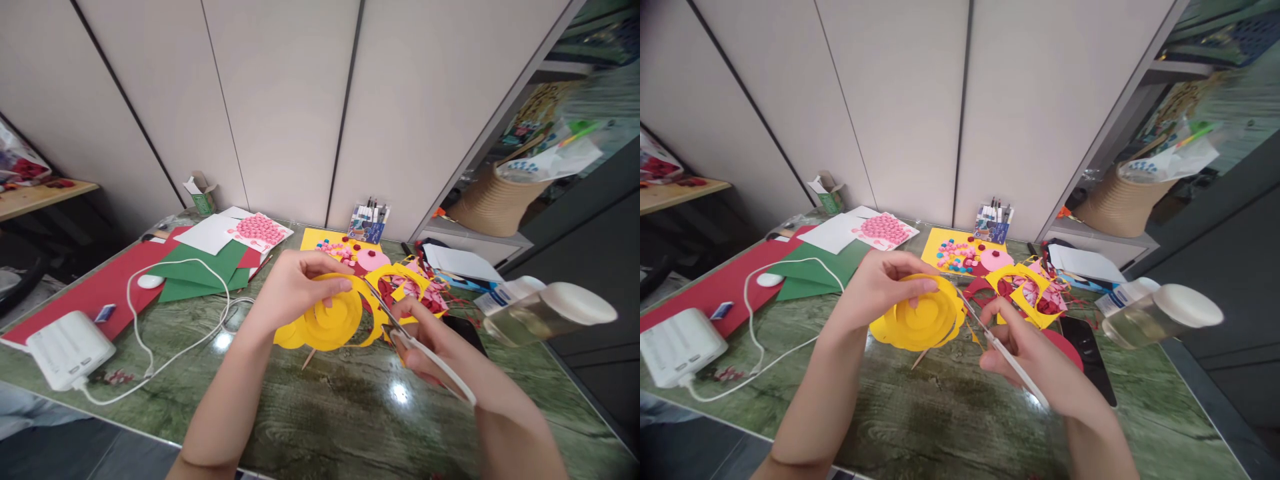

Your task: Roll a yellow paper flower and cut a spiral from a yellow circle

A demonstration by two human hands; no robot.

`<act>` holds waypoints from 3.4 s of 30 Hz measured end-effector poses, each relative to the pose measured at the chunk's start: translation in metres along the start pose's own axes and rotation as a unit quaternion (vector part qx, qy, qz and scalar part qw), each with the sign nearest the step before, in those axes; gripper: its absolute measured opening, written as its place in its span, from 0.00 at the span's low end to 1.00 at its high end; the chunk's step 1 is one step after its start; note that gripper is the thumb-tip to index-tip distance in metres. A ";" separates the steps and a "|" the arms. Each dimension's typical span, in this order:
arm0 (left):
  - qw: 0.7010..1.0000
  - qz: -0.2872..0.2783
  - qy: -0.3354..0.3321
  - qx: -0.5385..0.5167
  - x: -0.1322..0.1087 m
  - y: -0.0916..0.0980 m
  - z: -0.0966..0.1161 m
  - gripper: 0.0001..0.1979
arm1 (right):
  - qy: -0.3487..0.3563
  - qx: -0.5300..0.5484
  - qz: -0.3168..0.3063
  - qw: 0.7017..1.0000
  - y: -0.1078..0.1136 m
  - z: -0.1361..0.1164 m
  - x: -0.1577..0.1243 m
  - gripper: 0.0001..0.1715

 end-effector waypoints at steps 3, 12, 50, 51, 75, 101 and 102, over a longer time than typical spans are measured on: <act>1.000 -0.009 0.009 0.002 0.000 -0.002 -0.001 0.07 | 0.005 0.004 0.003 1.000 -0.003 -0.002 0.002 0.26; 0.999 -0.029 0.014 -0.007 0.001 -0.001 -0.006 0.06 | 0.008 -0.016 -0.004 1.000 -0.003 -0.002 0.000 0.24; 0.963 -0.230 0.035 0.140 -0.009 0.000 -0.012 0.05 | -0.031 -0.287 -0.091 0.953 -0.002 0.004 -0.003 0.13; 0.962 -0.232 0.035 0.142 -0.009 0.000 -0.012 0.05 | -0.029 -0.292 -0.092 0.952 -0.002 0.004 -0.003 0.13; 0.953 -0.243 0.021 0.181 -0.009 -0.001 -0.013 0.06 | -0.014 -0.324 -0.077 0.943 -0.001 0.005 0.000 0.12; 0.996 0.042 -0.015 -0.080 0.000 -0.011 -0.002 0.08 | 0.057 0.071 -0.045 0.995 -0.016 -0.004 0.009 0.33; 0.996 0.045 -0.015 -0.079 -0.001 -0.012 -0.002 0.08 | 0.063 0.072 -0.045 0.994 -0.016 -0.004 0.009 0.32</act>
Point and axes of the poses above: each hand's wrist, its own x-axis towards the middle knuckle, its own y-axis out of the back of the hand, z = x × y, the point moved 6 cm from there along x, towards the middle knuckle, and after that the axes turned 6 degrees about z, right-handed, at the moved point
